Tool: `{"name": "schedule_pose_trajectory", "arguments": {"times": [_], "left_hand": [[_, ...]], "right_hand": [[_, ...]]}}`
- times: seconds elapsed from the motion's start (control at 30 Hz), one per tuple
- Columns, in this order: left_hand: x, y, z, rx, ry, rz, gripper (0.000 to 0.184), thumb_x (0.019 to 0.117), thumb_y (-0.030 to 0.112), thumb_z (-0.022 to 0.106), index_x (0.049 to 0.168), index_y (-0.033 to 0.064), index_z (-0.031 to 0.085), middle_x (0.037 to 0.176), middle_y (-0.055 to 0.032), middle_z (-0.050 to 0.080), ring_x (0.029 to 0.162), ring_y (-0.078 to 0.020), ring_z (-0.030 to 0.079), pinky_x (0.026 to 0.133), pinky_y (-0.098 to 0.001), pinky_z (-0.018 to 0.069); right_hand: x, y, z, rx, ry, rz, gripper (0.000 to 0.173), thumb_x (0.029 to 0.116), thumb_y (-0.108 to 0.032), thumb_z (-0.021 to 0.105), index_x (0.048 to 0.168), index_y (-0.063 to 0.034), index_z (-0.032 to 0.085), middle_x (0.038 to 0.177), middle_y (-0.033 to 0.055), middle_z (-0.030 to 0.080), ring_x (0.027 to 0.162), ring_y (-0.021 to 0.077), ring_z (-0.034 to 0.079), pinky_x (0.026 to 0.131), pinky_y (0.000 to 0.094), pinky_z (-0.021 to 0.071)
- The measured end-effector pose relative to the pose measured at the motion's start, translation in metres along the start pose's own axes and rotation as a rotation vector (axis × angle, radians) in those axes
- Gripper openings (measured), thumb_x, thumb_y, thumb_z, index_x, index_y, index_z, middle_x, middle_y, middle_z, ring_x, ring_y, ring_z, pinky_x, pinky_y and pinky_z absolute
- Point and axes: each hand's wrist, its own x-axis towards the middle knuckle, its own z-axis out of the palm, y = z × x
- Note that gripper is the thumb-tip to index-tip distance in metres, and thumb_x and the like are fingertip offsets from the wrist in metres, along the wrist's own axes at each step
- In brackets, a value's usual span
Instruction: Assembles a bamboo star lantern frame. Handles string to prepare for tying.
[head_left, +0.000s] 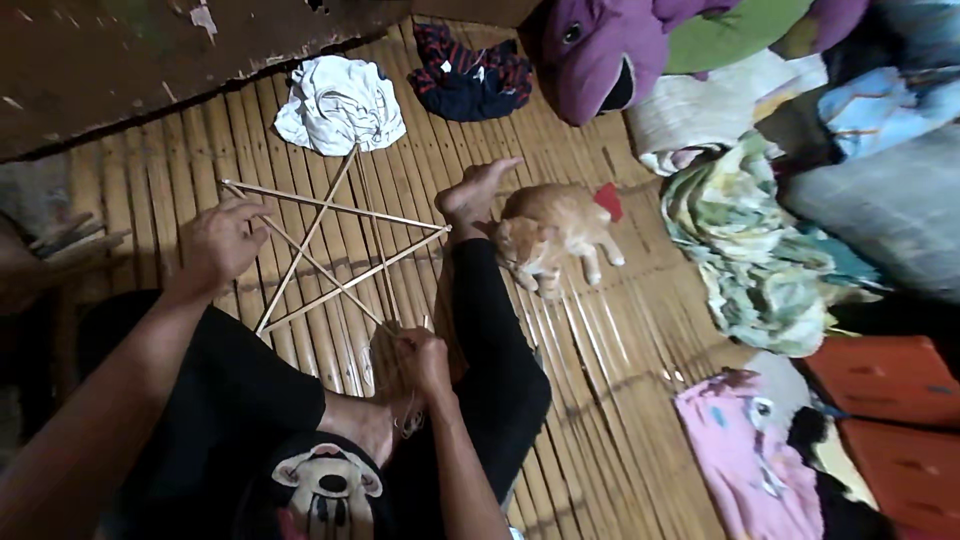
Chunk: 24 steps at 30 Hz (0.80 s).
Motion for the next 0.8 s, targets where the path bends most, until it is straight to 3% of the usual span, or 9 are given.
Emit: {"name": "schedule_pose_trajectory", "arguments": {"times": [0.13, 0.23, 0.3, 0.37, 0.47, 0.53, 0.63, 0.7, 0.8], "left_hand": [[-0.035, 0.030, 0.007, -0.163, 0.012, -0.026, 0.026, 0.1001, 0.004, 0.062, 0.125, 0.0016, 0.070, 0.130, -0.0212, 0.066, 0.115, -0.0384, 0.065, 0.100, -0.0591, 0.0495], [-0.073, 0.056, 0.034, -0.252, -0.092, -0.048, 0.026, 0.0985, 0.005, 0.066, 0.124, 0.0051, 0.071, 0.123, -0.0168, 0.069, 0.102, -0.0293, 0.070, 0.089, -0.0509, 0.0570], [-0.097, 0.073, 0.058, -0.293, -0.323, -0.082, 0.034, 0.1005, 0.011, 0.064, 0.134, 0.0085, 0.067, 0.132, -0.0147, 0.066, 0.105, -0.0272, 0.069, 0.092, -0.0475, 0.0562], [-0.113, 0.091, 0.074, -0.333, -0.536, -0.071, 0.045, 0.1044, 0.015, 0.058, 0.149, 0.0086, 0.053, 0.146, -0.0158, 0.057, 0.123, -0.0305, 0.064, 0.105, -0.0472, 0.0505], [-0.123, 0.102, 0.087, -0.400, -0.664, -0.089, 0.053, 0.1071, 0.018, 0.053, 0.157, 0.0077, 0.040, 0.146, -0.0186, 0.055, 0.130, -0.0312, 0.058, 0.111, -0.0467, 0.0447], [-0.125, 0.103, 0.088, -0.450, -0.660, -0.129, 0.042, 0.1068, 0.018, 0.055, 0.146, 0.0043, 0.054, 0.128, -0.0180, 0.066, 0.112, -0.0265, 0.066, 0.101, -0.0434, 0.0517], [-0.128, 0.100, 0.080, -0.429, -0.594, -0.137, 0.026, 0.1055, 0.018, 0.057, 0.116, 0.0014, 0.073, 0.111, -0.0143, 0.072, 0.102, -0.0213, 0.068, 0.096, -0.0412, 0.0515], [-0.130, 0.095, 0.075, -0.410, -0.533, -0.112, 0.024, 0.1046, 0.018, 0.059, 0.110, 0.0018, 0.075, 0.108, -0.0131, 0.072, 0.103, -0.0197, 0.067, 0.096, -0.0397, 0.0511], [-0.134, 0.088, 0.071, -0.399, -0.443, -0.107, 0.023, 0.1040, 0.018, 0.060, 0.111, 0.0026, 0.075, 0.112, -0.0130, 0.072, 0.107, -0.0204, 0.067, 0.099, -0.0405, 0.0511]], "right_hand": [[-0.003, -0.021, 0.015, -0.301, -0.241, 0.084, 0.038, 0.1047, -0.021, 0.053, 0.141, -0.0194, 0.064, 0.138, 0.0104, 0.065, 0.121, 0.0349, 0.065, 0.098, 0.0593, 0.0504], [0.000, -0.023, 0.020, -0.316, -0.238, -0.007, 0.035, 0.1060, -0.020, 0.050, 0.137, -0.0139, 0.066, 0.134, 0.0144, 0.067, 0.119, 0.0365, 0.066, 0.100, 0.0572, 0.0504], [0.003, -0.021, 0.020, -0.222, -0.243, -0.035, 0.034, 0.1035, -0.019, 0.054, 0.133, -0.0107, 0.068, 0.135, 0.0147, 0.066, 0.123, 0.0344, 0.064, 0.105, 0.0546, 0.0488], [-0.001, -0.019, 0.017, -0.006, -0.191, -0.099, 0.027, 0.0979, -0.013, 0.062, 0.119, -0.0013, 0.072, 0.123, 0.0179, 0.069, 0.115, 0.0321, 0.066, 0.102, 0.0505, 0.0508], [-0.016, -0.019, 0.016, 0.337, -0.083, -0.190, 0.015, 0.0938, -0.005, 0.064, 0.103, 0.0033, 0.071, 0.093, 0.0119, 0.072, 0.080, 0.0147, 0.069, 0.076, 0.0327, 0.0574], [-0.021, -0.018, 0.013, 0.479, -0.051, -0.196, 0.013, 0.0940, -0.004, 0.063, 0.101, 0.0039, 0.070, 0.086, 0.0080, 0.071, 0.070, 0.0075, 0.065, 0.066, 0.0254, 0.0558], [-0.023, -0.011, 0.012, 0.494, -0.028, -0.197, 0.013, 0.0936, -0.005, 0.063, 0.100, 0.0028, 0.072, 0.088, 0.0075, 0.072, 0.073, 0.0076, 0.066, 0.069, 0.0265, 0.0569], [-0.023, -0.006, 0.010, 0.463, -0.034, -0.187, 0.013, 0.0942, -0.007, 0.064, 0.100, 0.0010, 0.073, 0.088, 0.0057, 0.072, 0.072, 0.0067, 0.065, 0.069, 0.0265, 0.0558], [-0.023, -0.004, 0.006, 0.499, -0.021, -0.196, 0.013, 0.0931, -0.005, 0.063, 0.100, 0.0019, 0.073, 0.087, 0.0052, 0.071, 0.071, 0.0066, 0.065, 0.066, 0.0260, 0.0553]]}}
